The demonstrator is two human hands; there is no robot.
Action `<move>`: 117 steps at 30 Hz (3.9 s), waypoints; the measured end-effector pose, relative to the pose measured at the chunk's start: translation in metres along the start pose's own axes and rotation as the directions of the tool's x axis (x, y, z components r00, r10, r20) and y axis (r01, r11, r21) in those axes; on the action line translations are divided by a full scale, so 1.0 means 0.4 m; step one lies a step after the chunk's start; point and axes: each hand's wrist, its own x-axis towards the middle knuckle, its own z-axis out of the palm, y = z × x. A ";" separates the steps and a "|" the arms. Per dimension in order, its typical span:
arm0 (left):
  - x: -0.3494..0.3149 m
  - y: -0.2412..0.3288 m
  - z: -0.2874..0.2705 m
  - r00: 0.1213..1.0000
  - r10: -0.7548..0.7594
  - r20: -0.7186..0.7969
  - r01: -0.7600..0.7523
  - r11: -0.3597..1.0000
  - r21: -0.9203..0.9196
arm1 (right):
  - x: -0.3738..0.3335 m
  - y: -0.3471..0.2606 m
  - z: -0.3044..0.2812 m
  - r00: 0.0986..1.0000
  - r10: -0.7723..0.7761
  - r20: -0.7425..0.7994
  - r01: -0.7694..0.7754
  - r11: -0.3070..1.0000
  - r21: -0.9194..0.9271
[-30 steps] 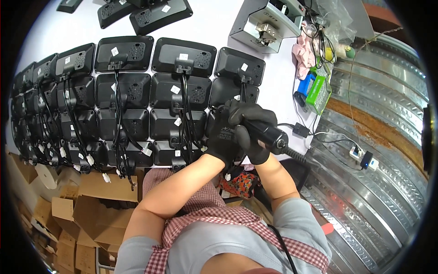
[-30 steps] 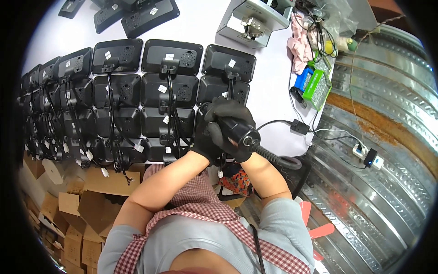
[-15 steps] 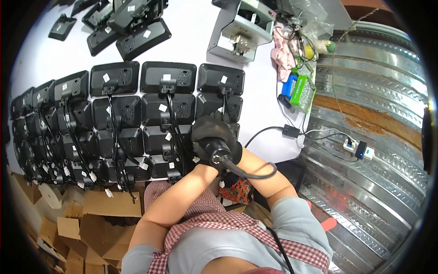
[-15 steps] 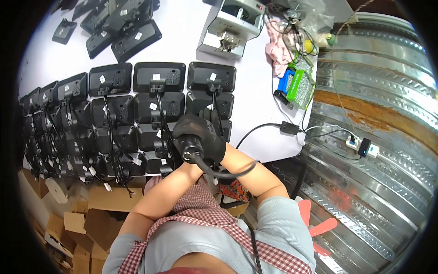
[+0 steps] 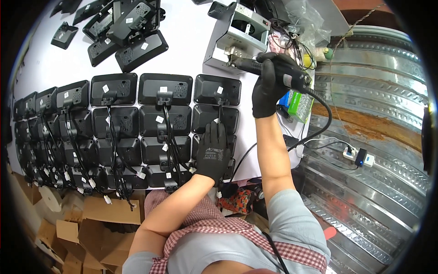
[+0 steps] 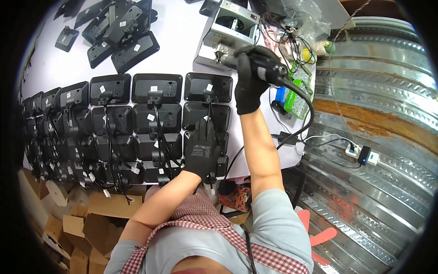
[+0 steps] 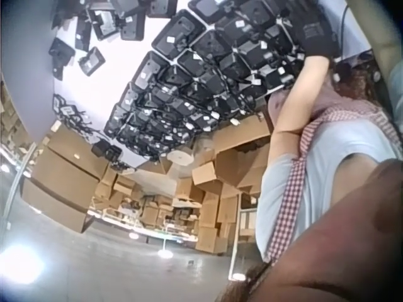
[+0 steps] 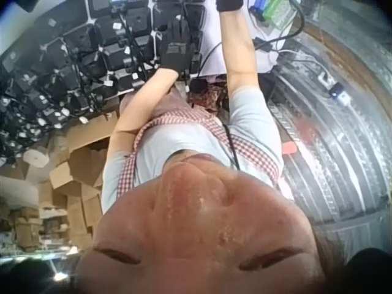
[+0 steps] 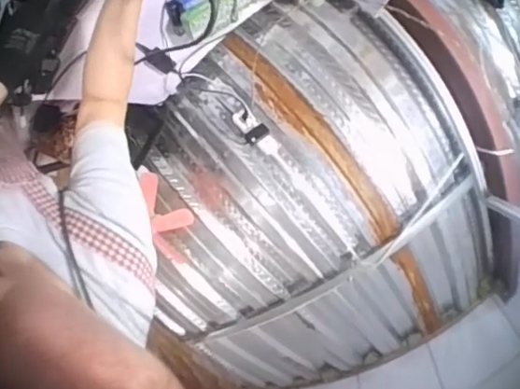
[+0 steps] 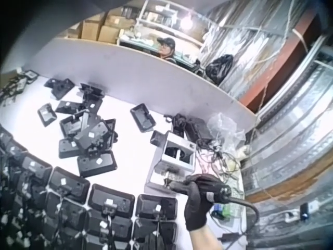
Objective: The person assembles the plastic housings of electronic devices by driving screws into them with an electric screwdriver.
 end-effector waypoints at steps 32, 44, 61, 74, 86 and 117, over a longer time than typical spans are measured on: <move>-0.133 -0.015 0.016 0.995 0.006 0.098 0.023 0.954 -0.299 | -0.414 -0.154 -0.024 0.864 0.139 0.483 -0.247 0.954 0.167; -0.155 -0.021 0.058 0.992 0.044 0.121 -0.025 0.988 -0.153 | -0.300 -0.155 0.023 0.668 0.342 0.660 -0.394 0.916 -0.075; -0.130 -0.005 -0.001 0.986 0.002 0.169 0.008 0.998 -0.058 | -0.004 -0.032 0.012 0.981 0.055 0.186 -0.071 0.994 0.084; -0.131 -0.013 0.006 0.992 0.036 0.117 -0.022 0.992 -0.121 | 0.009 -0.011 0.009 0.977 -0.131 0.166 0.160 0.971 -0.179; -0.137 -0.001 0.015 0.994 0.025 0.103 -0.013 0.994 -0.110 | 0.051 0.041 0.030 0.908 0.270 0.319 -0.399 0.789 0.468; -0.057 -0.005 -0.257 0.886 -0.328 0.328 0.340 -0.024 -0.940 | -0.205 -0.396 -0.100 0.801 0.573 0.176 -0.528 0.535 0.660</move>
